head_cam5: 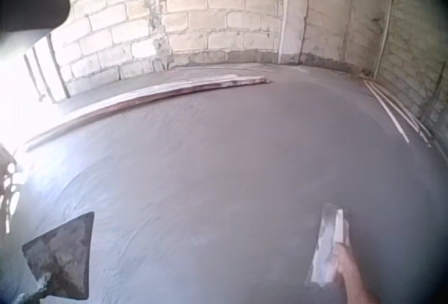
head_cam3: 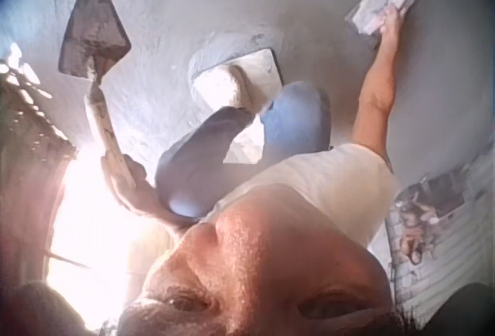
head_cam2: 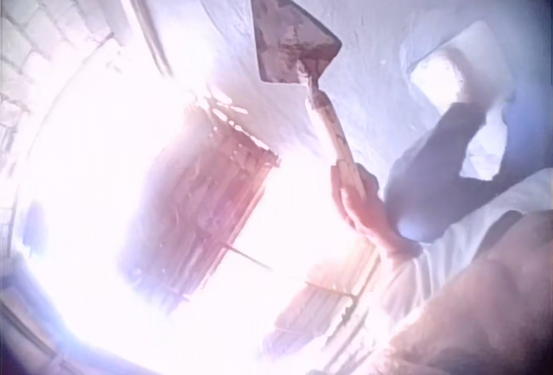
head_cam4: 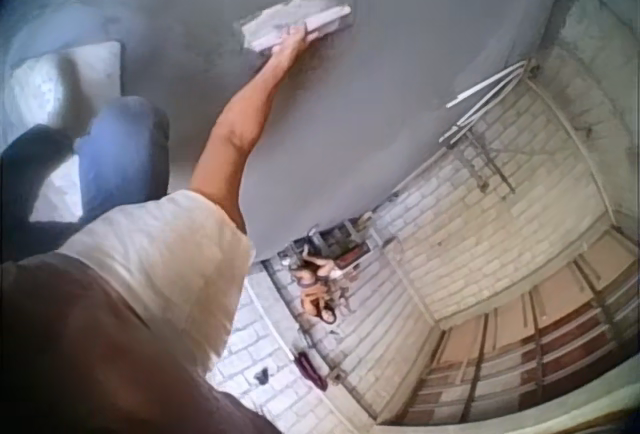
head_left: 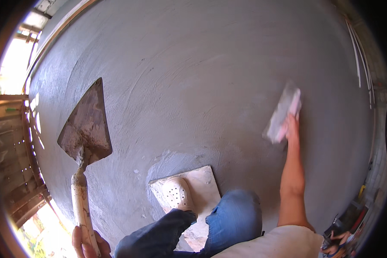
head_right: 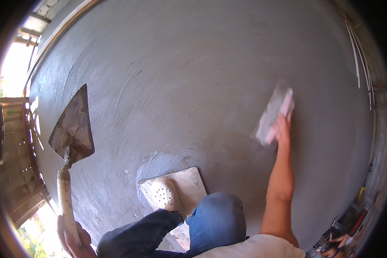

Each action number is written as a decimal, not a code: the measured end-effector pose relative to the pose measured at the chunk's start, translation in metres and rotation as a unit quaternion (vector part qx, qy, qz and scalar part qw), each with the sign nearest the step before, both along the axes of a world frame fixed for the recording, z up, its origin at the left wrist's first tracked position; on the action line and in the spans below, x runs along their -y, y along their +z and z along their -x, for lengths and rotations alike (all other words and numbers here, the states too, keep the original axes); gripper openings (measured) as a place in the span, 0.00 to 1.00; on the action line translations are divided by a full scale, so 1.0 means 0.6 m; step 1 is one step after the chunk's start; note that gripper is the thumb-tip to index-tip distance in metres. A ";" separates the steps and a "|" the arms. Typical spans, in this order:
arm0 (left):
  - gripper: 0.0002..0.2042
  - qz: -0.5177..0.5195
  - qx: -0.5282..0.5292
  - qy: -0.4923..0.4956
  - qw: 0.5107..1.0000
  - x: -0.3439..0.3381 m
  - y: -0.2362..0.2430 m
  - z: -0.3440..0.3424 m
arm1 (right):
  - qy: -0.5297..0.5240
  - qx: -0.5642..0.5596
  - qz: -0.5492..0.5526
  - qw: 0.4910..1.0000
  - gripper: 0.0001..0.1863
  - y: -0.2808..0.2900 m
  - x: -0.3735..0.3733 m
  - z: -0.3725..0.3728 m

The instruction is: The person is using a trowel and a float to smooth and finish a layer of wet concrete or plaster on a floor.

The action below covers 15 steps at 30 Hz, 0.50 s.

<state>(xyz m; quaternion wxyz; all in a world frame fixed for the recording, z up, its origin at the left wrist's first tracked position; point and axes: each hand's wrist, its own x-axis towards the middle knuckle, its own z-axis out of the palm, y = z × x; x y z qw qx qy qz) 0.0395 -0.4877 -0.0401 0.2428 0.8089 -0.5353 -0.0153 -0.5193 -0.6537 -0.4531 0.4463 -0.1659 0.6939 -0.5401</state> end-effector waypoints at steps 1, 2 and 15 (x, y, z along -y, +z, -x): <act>0.17 -0.008 0.008 0.011 1.000 -0.008 -0.004 -0.005 | 0.059 -0.002 0.005 0.998 0.19 0.000 0.075 -0.030; 0.17 0.012 -0.005 0.013 1.000 -0.016 -0.005 -0.008 | 0.100 0.017 0.002 0.995 0.23 0.009 0.149 -0.069; 0.25 -0.031 0.013 -0.041 0.999 -0.056 0.005 -0.052 | 0.566 -0.017 0.013 0.824 0.21 0.045 0.452 -0.719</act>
